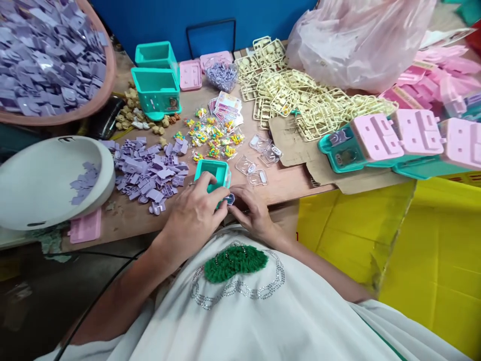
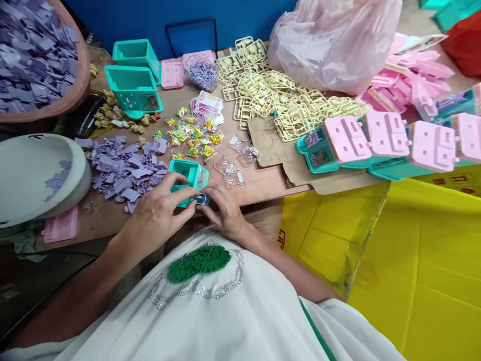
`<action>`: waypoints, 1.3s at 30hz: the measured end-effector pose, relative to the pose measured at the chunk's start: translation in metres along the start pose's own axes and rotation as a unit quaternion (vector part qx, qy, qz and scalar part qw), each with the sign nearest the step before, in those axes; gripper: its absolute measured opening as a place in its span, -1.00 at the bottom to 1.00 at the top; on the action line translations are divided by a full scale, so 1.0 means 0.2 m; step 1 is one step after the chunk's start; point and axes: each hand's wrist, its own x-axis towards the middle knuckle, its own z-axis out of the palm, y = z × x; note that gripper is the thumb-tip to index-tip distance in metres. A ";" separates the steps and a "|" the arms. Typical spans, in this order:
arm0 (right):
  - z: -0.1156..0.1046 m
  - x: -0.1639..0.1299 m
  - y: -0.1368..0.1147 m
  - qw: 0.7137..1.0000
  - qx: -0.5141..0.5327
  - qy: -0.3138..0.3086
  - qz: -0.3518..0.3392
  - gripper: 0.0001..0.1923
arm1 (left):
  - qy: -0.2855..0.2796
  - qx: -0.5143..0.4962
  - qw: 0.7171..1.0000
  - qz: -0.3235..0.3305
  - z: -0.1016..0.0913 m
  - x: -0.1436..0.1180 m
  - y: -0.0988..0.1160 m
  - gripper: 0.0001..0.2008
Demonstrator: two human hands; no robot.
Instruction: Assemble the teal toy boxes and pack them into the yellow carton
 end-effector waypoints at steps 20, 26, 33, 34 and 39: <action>0.06 0.06 0.06 0.998 -0.012 -0.032 -0.045 -0.78 | -0.102 0.114 0.988 -0.013 -0.04 -0.02 -0.02 -0.88; 0.06 0.06 0.05 0.998 -0.017 -0.031 -0.044 -0.78 | -0.065 0.135 0.989 0.000 0.01 -0.04 -0.03 -0.88; 0.05 0.07 0.05 0.997 -0.005 -0.015 -0.075 -0.78 | 0.008 0.191 0.980 0.056 0.07 -0.09 -0.06 -0.77; 0.05 0.07 0.05 0.997 0.000 -0.011 -0.076 -0.78 | 0.020 0.195 0.978 0.064 0.08 -0.10 -0.07 -0.77; 0.02 0.08 0.02 0.999 0.013 -0.005 -0.036 -0.81 | 0.102 0.158 0.977 0.105 0.11 -0.11 -0.11 -0.77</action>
